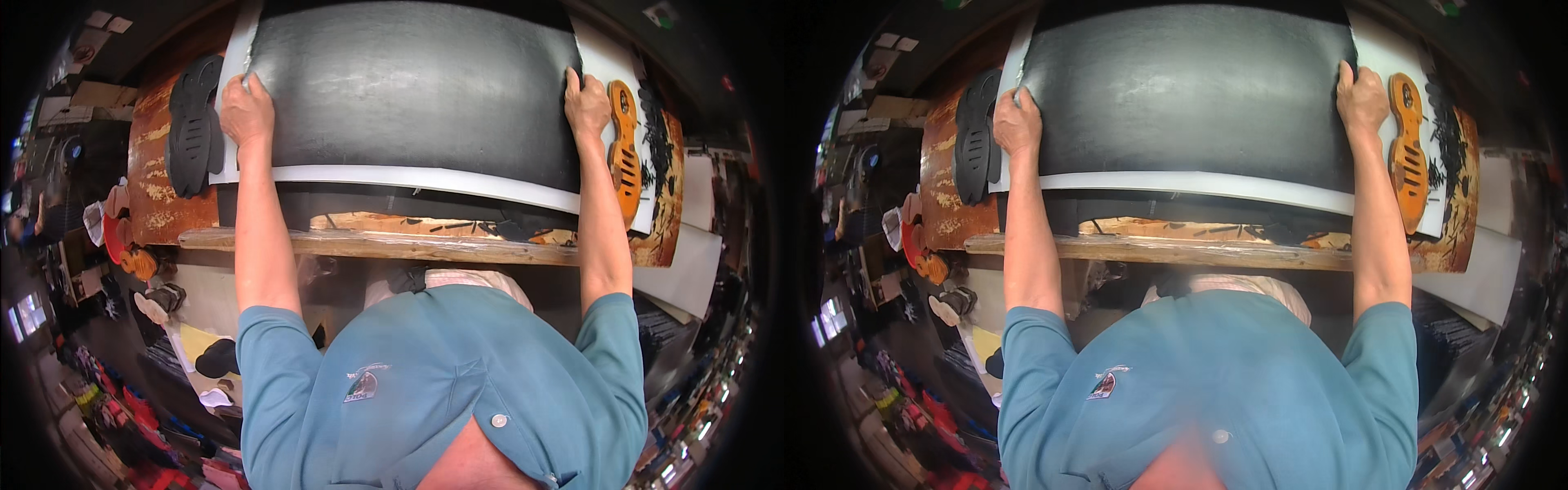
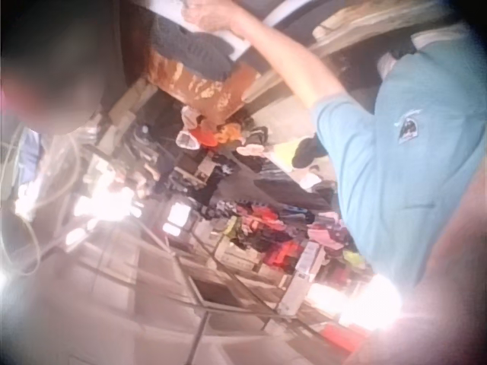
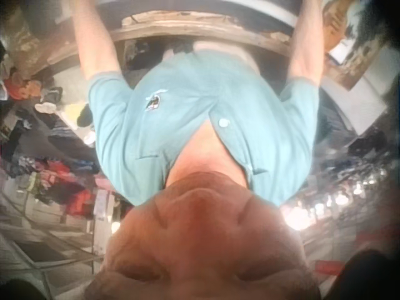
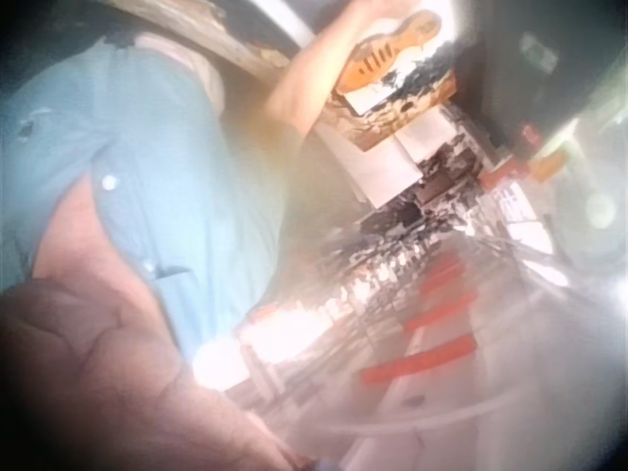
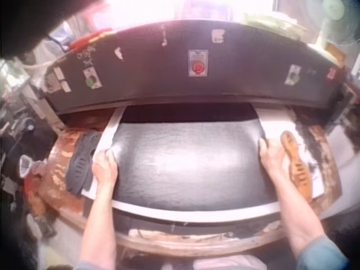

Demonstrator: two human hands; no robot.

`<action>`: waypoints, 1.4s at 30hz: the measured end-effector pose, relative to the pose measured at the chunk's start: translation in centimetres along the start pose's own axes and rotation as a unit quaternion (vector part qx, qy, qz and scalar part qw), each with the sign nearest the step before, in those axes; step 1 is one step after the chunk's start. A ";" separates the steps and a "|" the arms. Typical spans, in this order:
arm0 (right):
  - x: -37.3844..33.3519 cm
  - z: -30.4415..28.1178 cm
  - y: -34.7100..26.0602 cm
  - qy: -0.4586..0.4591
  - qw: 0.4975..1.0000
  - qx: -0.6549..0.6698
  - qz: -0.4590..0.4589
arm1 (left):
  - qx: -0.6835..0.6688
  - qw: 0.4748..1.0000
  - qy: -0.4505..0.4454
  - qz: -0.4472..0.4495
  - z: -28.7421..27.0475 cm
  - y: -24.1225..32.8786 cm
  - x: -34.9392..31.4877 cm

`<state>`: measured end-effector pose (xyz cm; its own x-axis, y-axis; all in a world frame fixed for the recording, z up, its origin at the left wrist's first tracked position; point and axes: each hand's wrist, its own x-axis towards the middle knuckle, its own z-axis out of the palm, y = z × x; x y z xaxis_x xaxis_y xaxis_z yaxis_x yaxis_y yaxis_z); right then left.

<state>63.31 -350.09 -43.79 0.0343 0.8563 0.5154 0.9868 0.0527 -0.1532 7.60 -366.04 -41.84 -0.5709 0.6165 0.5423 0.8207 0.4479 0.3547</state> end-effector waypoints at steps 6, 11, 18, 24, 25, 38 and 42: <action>1.0 -1.2 -1.4 0.012 1.000 0.010 -0.008 | 0.030 0.999 -0.018 0.005 -0.8 1.1 -0.6; 2.0 -0.7 -0.9 -0.027 1.000 -0.006 -0.006 | 0.036 0.999 -0.012 0.011 -0.4 1.4 -1.2; 2.1 0.7 0.0 0.018 0.999 0.028 0.014 | 0.080 0.986 0.052 0.139 0.0 1.2 -1.2; -3.3 -7.1 4.3 0.012 0.984 0.114 -0.138 | 0.074 0.993 0.024 0.086 -3.5 -5.0 -0.7; -4.5 -8.6 5.7 0.004 0.987 0.102 -0.122 | 0.123 0.992 -0.011 -0.010 -4.1 -6.7 -0.7; -9.8 -12.8 13.8 -0.162 0.983 0.087 0.000 | 0.085 0.978 -0.171 -0.080 -6.2 -12.4 0.3; -9.9 -12.6 13.9 -0.158 0.984 0.086 -0.009 | 0.084 0.978 -0.186 -0.051 -6.3 -13.0 0.2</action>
<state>78.65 -364.30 -40.39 -0.0607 0.9698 0.2364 0.9448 0.1323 -0.2999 -3.05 -375.83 -41.59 -0.6450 0.7414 0.1852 0.7610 0.6007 0.2451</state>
